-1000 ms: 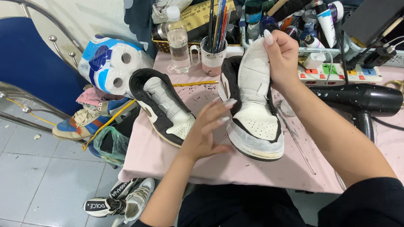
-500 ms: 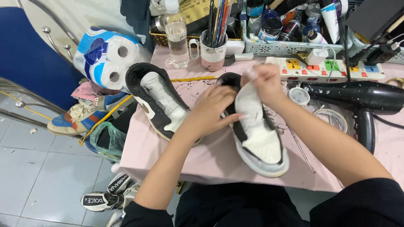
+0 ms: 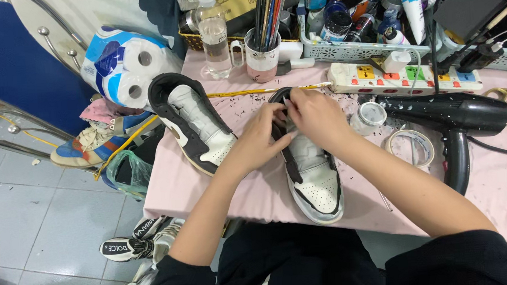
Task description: The person paints the midsole of a sneaker white using a brush and dries it with a hair dryer. They repeat the process on different sections of the shoe.
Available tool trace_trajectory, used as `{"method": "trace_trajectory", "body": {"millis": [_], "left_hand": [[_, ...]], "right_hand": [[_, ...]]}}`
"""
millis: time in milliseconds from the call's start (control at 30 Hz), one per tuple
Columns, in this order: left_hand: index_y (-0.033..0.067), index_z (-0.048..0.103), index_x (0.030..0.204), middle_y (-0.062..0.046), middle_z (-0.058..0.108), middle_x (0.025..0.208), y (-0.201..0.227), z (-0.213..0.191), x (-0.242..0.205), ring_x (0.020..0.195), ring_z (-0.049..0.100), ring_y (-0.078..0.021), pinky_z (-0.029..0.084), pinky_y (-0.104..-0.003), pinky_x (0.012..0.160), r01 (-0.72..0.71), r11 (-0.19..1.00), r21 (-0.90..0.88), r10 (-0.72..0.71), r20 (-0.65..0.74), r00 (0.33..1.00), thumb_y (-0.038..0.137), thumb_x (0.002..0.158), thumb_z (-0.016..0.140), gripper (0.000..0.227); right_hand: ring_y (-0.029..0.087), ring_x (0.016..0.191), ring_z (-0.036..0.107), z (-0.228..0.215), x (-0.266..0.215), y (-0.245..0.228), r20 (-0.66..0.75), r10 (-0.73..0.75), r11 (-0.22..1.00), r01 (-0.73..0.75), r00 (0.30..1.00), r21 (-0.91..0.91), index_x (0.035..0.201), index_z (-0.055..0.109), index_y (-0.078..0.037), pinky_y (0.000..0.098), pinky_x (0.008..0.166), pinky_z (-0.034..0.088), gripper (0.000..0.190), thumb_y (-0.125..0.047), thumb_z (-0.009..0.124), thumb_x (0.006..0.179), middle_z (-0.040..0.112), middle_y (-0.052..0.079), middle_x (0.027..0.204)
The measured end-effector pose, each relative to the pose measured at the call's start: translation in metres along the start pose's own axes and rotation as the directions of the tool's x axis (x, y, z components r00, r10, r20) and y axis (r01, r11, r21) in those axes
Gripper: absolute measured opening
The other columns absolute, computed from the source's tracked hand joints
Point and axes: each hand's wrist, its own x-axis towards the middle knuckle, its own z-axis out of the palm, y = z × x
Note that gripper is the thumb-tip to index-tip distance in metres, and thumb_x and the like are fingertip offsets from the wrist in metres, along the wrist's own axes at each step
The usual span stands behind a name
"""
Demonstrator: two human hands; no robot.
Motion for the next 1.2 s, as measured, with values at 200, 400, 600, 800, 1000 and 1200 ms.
{"method": "trace_trajectory", "body": {"millis": [200,400,600,800,1000,1200], "left_hand": [[0.0021,0.045,0.121,-0.015,0.058,0.114,0.010,-0.010,-0.003,0.107,0.061,-0.0293,0.049,-0.039,0.097,-0.062,0.998,-0.002,0.062,0.064,0.996,0.035,0.079,0.088,0.069],[0.0102,0.061,0.100,-0.006,0.060,0.106,0.010,-0.025,0.000,0.114,0.053,-0.0324,0.040,-0.044,0.104,-0.239,0.963,0.126,0.216,0.168,0.962,0.033,0.068,0.092,0.050],[0.0071,0.059,0.096,-0.004,0.060,0.097,0.001,-0.020,0.007,0.108,0.052,-0.0301,0.045,-0.040,0.094,-0.127,0.991,0.038,0.112,0.274,0.955,0.029,0.076,0.087,0.041],[0.0057,0.057,0.089,-0.004,0.058,0.095,0.004,-0.019,0.010,0.105,0.053,-0.0293,0.045,-0.040,0.092,-0.199,0.979,0.052,0.192,0.110,0.975,0.028,0.074,0.087,0.041],[0.0056,0.056,0.086,-0.004,0.057,0.092,0.015,-0.016,0.001,0.104,0.051,-0.0299,0.045,-0.042,0.092,-0.182,0.979,0.094,0.171,0.106,0.979,0.031,0.072,0.087,0.042],[0.0051,0.056,0.088,-0.004,0.055,0.093,0.015,-0.020,-0.009,0.101,0.051,-0.0295,0.040,-0.045,0.104,-0.197,0.968,0.157,0.177,0.129,0.976,0.031,0.074,0.086,0.042]], "right_hand": [[0.036,0.092,0.066,-0.025,0.017,0.018,0.265,-0.033,0.919,-0.075,0.964,0.388,0.114,0.056,-0.003,0.0442,0.081,0.053,0.023,-0.020,0.064,0.100,0.067,0.018,0.097],[0.035,0.112,0.059,-0.050,-0.018,0.029,0.126,-0.166,0.977,0.146,0.978,0.157,0.117,0.061,-0.004,0.0425,0.093,0.050,0.044,-0.022,0.083,0.084,0.058,0.015,0.116],[0.022,0.117,0.062,-0.046,-0.046,0.046,0.081,0.082,0.885,-0.110,0.993,0.452,0.128,0.056,-0.005,0.0359,0.093,0.057,0.045,-0.013,0.076,0.089,0.057,0.011,0.125],[0.017,0.108,0.068,-0.072,-0.077,0.056,0.212,0.145,0.870,-0.227,0.966,0.438,0.123,0.065,-0.009,0.0335,0.089,0.060,0.039,-0.008,0.074,0.085,0.066,0.006,0.119],[0.032,0.119,0.053,-0.079,-0.082,0.015,0.194,-0.113,0.991,0.097,0.974,0.092,0.116,0.076,-0.014,0.0452,0.098,0.049,0.043,-0.011,0.079,0.074,0.060,0.011,0.124],[0.034,0.122,0.050,-0.079,-0.074,-0.017,0.215,-0.205,0.929,0.259,0.955,-0.265,0.100,0.077,-0.011,0.0501,0.103,0.043,0.032,-0.022,0.077,0.070,0.059,0.012,0.129]]}}
